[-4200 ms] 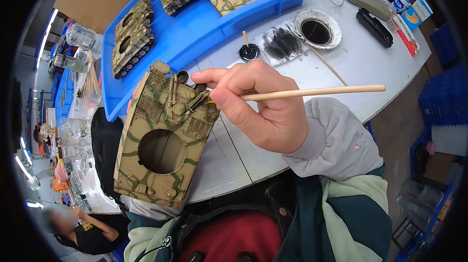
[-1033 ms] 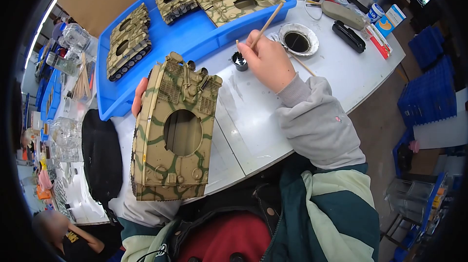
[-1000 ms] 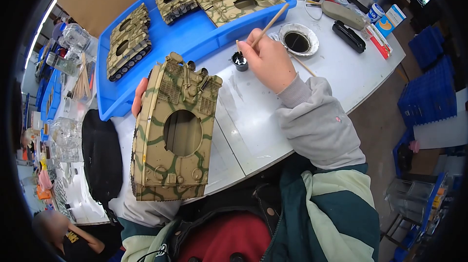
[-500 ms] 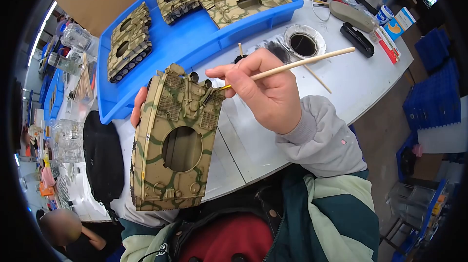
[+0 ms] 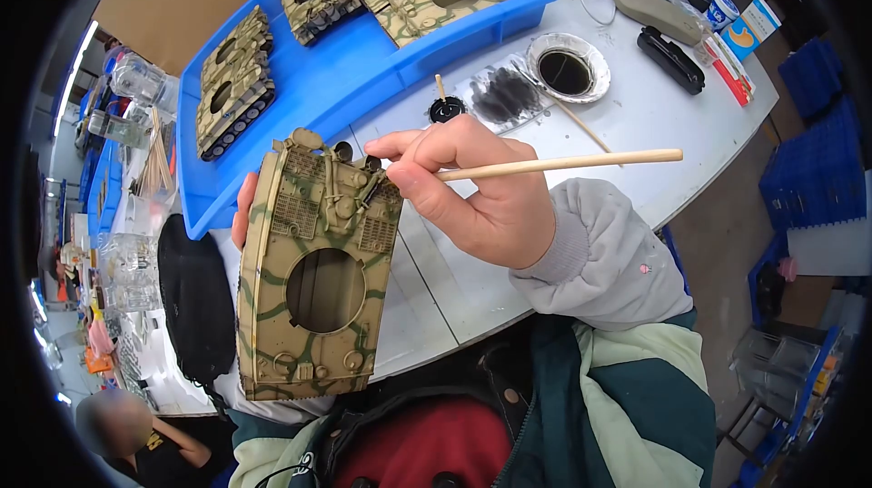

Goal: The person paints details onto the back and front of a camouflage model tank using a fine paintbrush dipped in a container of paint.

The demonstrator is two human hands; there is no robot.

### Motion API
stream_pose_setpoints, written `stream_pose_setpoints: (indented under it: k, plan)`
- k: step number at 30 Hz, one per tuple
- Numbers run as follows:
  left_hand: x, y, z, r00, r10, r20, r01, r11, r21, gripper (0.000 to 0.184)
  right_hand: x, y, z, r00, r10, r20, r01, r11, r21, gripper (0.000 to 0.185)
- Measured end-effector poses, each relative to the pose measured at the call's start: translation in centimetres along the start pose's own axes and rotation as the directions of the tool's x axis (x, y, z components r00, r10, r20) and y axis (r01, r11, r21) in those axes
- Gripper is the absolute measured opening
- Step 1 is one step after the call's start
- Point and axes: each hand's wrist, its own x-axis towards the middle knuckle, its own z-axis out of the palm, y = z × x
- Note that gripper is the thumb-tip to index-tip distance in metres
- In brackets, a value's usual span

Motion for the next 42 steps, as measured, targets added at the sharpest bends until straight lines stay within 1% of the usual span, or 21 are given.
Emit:
stream_pose_setpoints:
  k: [3,5,8,11,13,15,17,18,20,23,28,30,31,33,36,37,38,39,40,41,42]
  plan:
    - [0.1,-0.1,0.3,0.998,-0.061,-0.016,0.06,0.998,-0.03,0.047,0.0,0.3,-0.1,0.999,-0.02,0.027,0.019,0.999,0.028,0.005]
    - [0.1,-1.2,1.0,0.984,0.157,-0.081,-0.149,0.984,0.096,0.043,-0.1,0.4,0.0,0.999,-0.027,0.018,0.027,0.999,0.018,0.005]
    - [0.1,-1.8,0.8,0.964,0.221,-0.147,-0.21,0.974,0.089,0.042,0.0,0.3,0.0,0.999,-0.035,0.009,0.036,0.999,-0.004,0.004]
    - [0.5,-1.6,1.6,0.985,0.142,-0.098,-0.142,0.99,0.011,0.041,0.0,0.2,0.0,0.999,-0.035,0.013,0.035,0.999,-0.011,0.004]
    - [0.4,-1.2,1.7,0.983,0.144,-0.11,-0.137,0.988,0.067,0.041,0.1,0.1,-0.2,0.999,-0.034,0.017,0.034,0.999,-0.008,0.005]
    - [0.2,-0.7,1.0,0.982,0.147,-0.122,-0.132,0.984,0.123,0.041,0.3,-0.3,-0.6,0.986,-0.012,0.164,0.025,0.997,-0.072,0.004]
    - [-0.1,-0.4,-0.8,0.997,0.076,0.018,-0.077,0.995,0.068,0.047,0.3,-0.3,-0.7,0.986,-0.01,0.166,0.022,0.997,-0.074,0.004]
    - [-0.1,-0.3,-1.1,0.997,0.076,0.018,-0.077,0.995,0.069,0.047,0.3,-0.3,-0.7,0.986,-0.007,0.168,0.02,0.997,-0.075,0.004]
    - [0.1,-0.2,-1.3,0.999,0.015,0.048,-0.014,1.0,-0.023,0.045,0.3,-0.3,-0.7,0.986,-0.006,0.165,0.019,0.997,-0.073,0.004]
    - [-0.1,-0.6,-1.4,0.996,0.077,0.043,-0.079,0.994,0.068,0.045,0.2,-0.4,-0.7,0.988,0.005,0.157,0.009,0.996,-0.086,0.003]
    - [0.1,-0.5,-1.2,0.993,0.06,0.101,-0.071,0.991,0.116,0.044,0.2,-0.3,-0.5,0.988,0.019,0.155,-0.002,0.994,-0.107,0.003]
    - [0.3,-0.6,-1.1,0.991,0.052,0.127,-0.066,0.992,0.108,0.044,0.0,0.1,-0.1,1.0,-0.026,0.014,0.027,0.998,-0.055,0.004]
    - [0.4,-0.6,-1.3,0.987,0.051,0.151,-0.066,0.993,0.095,0.044,0.1,0.0,-0.3,1.0,-0.026,0.014,0.027,0.998,-0.055,0.004]
    - [0.5,-0.6,-1.3,0.983,0.05,0.174,-0.065,0.994,0.082,0.043,0.2,-0.3,-0.8,0.987,0.0,0.161,0.015,0.996,-0.092,0.002]
    - [0.2,-0.5,-0.7,0.987,0.061,0.152,-0.079,0.99,0.12,0.043,0.1,-0.5,-0.9,0.987,0.036,0.159,-0.024,0.996,-0.08,0.002]
    - [0.1,-0.4,-0.4,0.996,0.033,0.082,-0.04,0.996,0.081,0.043,0.0,-0.4,-0.6,0.987,0.036,0.159,-0.023,0.997,-0.08,0.002]
    - [0.1,-0.3,-0.3,1.0,0.002,0.013,-0.002,0.999,0.038,0.043,-0.1,-0.2,-0.3,0.997,0.029,0.073,-0.026,0.999,-0.038,0.003]
    - [0.1,-0.4,-0.4,1.0,0.002,0.013,-0.003,0.999,0.038,0.043,-0.1,0.0,-0.1,1.0,0.025,-0.014,-0.025,1.0,0.004,0.005]
    - [0.2,-0.7,-0.6,0.997,0.031,0.073,-0.036,0.997,0.067,0.044,-0.1,-0.1,-0.2,1.0,0.025,-0.014,-0.025,1.0,0.004,0.005]
    - [0.3,-0.8,-0.7,0.989,0.057,0.134,-0.07,0.993,0.094,0.044,0.0,-0.3,-0.6,0.997,0.034,0.066,-0.033,0.999,-0.016,0.003]
    - [0.4,-0.7,-0.6,0.989,0.057,0.134,-0.07,0.993,0.094,0.044,0.0,-0.4,-0.8,0.988,0.045,0.146,-0.039,0.999,-0.038,0.002]
